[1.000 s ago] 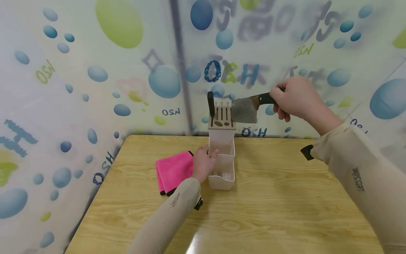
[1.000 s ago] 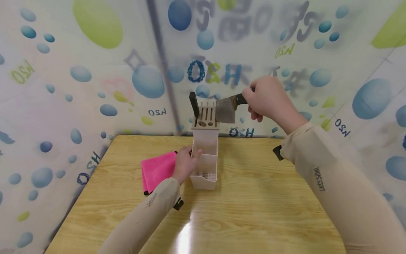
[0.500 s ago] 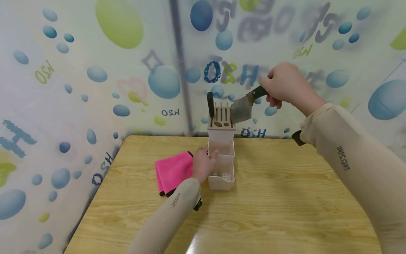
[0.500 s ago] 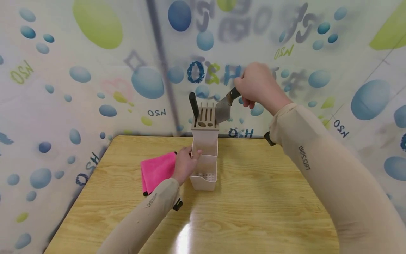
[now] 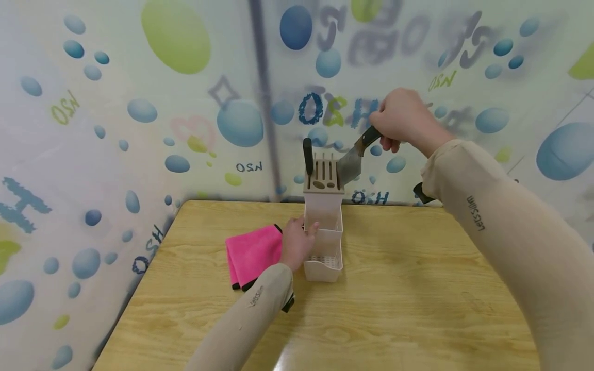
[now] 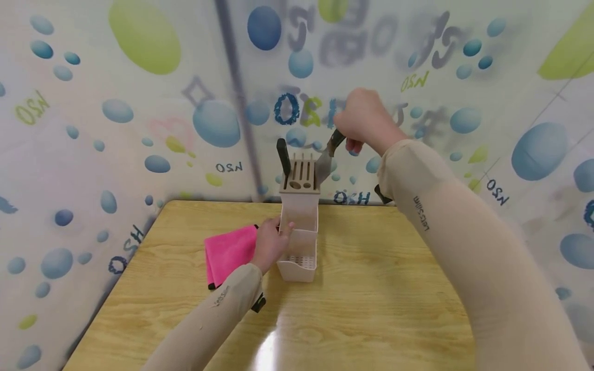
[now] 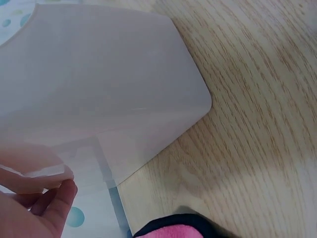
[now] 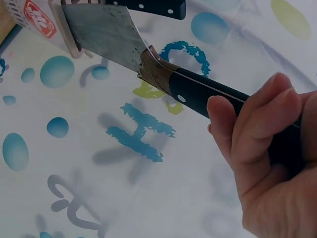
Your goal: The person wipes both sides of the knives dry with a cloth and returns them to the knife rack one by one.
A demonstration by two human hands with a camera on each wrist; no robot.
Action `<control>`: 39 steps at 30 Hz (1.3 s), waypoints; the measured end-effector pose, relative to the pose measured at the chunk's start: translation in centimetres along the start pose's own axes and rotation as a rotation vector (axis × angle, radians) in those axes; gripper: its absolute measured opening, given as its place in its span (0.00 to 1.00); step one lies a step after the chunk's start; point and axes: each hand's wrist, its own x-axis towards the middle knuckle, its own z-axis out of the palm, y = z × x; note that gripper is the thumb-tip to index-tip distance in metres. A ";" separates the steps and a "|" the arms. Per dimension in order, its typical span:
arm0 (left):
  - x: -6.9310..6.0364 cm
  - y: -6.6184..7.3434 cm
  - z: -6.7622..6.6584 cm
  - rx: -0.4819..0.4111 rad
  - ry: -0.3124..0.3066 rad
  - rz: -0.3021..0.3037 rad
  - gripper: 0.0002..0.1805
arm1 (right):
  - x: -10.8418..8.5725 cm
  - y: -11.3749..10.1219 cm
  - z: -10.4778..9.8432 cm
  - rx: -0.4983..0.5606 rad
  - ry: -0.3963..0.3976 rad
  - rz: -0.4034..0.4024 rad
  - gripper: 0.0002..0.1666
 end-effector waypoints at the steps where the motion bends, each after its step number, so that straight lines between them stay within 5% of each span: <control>1: 0.0 0.0 0.0 0.001 -0.002 -0.002 0.29 | 0.1 0.0 0.1 -0.004 0.000 0.002 0.26; 9: 0.1 0.0 -0.1 -0.006 -0.020 -0.017 0.29 | 1.2 -0.5 0.2 -0.037 -0.063 -0.008 0.26; 15: 0.1 -0.1 -0.1 -0.007 -0.011 -0.002 0.28 | 1.6 -0.5 0.4 -0.005 -0.108 -0.019 0.15; 24: -0.2 0.0 -0.1 0.005 0.001 0.019 0.28 | 2.2 -0.4 1.7 0.038 -0.051 -0.118 0.10; 31: -0.2 -0.2 -0.1 0.008 0.005 0.031 0.28 | 3.3 0.1 2.6 0.033 -0.094 -0.132 0.15; 39: -0.1 -0.2 -0.1 -0.002 0.006 0.029 0.28 | 4.0 0.6 4.0 0.029 -0.020 -0.157 0.16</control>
